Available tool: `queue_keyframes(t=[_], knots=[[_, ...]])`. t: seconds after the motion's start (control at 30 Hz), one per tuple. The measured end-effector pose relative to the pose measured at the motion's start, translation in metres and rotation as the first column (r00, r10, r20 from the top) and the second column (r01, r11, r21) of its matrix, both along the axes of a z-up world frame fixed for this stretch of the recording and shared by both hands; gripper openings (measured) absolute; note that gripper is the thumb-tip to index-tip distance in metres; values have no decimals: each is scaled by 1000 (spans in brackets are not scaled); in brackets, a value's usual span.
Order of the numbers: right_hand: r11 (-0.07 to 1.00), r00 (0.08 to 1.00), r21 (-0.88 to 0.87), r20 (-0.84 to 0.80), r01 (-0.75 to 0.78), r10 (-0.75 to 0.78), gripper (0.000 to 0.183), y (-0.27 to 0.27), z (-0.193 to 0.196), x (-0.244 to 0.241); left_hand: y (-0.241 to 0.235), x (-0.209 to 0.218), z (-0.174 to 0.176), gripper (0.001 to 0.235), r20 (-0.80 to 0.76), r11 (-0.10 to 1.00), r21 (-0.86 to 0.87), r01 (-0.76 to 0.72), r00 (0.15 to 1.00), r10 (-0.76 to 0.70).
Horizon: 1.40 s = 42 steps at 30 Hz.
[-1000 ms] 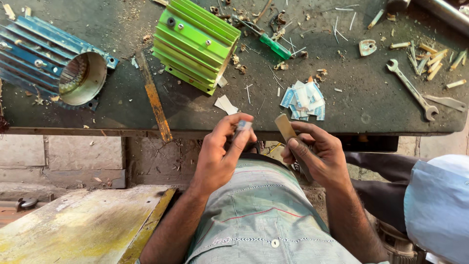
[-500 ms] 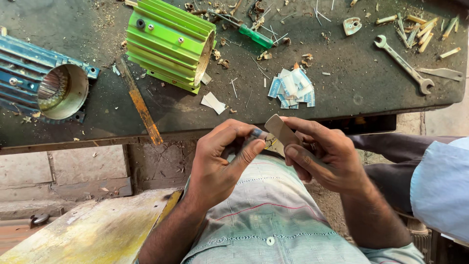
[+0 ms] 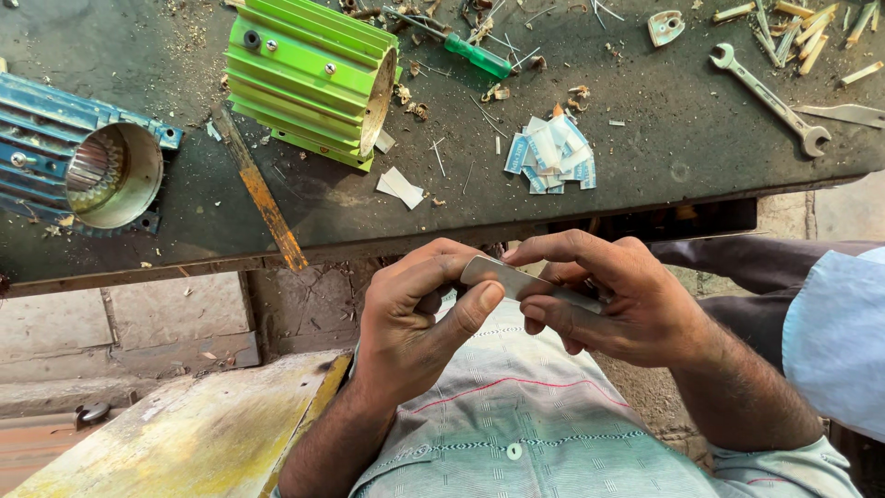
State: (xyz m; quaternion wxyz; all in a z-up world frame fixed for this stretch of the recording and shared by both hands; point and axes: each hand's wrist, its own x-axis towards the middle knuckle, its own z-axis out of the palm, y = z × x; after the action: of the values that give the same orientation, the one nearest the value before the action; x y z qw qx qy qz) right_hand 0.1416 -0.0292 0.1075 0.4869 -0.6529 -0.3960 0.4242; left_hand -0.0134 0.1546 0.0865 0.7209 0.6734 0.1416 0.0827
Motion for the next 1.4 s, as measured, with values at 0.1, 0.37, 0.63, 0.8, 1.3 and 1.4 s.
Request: queue_keyframes(t=[0.1, 0.37, 0.63, 0.8, 1.3, 1.4], knots=[[1000, 1000, -13, 5, 3, -3, 48, -1, 1, 0, 0, 0, -1, 11, 87, 1000, 0, 12, 996, -12], [1000, 1000, -8, -12, 6, -6, 49, -4, 2, 0, -3, 0, -5, 13, 134, 995, -93, 42, 991, -30], [1000, 1000, -20, -6, 5, -5, 50, -6, 2, 0, -5, 1, -7, 11, 109, 996, -80, 44, 993, -35], [999, 1000, -39, 9, -4, 4, 50, -6, 3, -1, -5, 0, -7, 9, 148, 997, -65, 50, 988, -39], [995, 985, -59, -156, -81, 71, 49, -6, 5, 4, -11, -2, -14, 8, 116, 996, -89, -31, 992, 41], [996, 983, -55, -168, -77, 67, 49, -5, 5, 3, -12, -3, -15, 7, 143, 994, -108, -31, 989, 46]])
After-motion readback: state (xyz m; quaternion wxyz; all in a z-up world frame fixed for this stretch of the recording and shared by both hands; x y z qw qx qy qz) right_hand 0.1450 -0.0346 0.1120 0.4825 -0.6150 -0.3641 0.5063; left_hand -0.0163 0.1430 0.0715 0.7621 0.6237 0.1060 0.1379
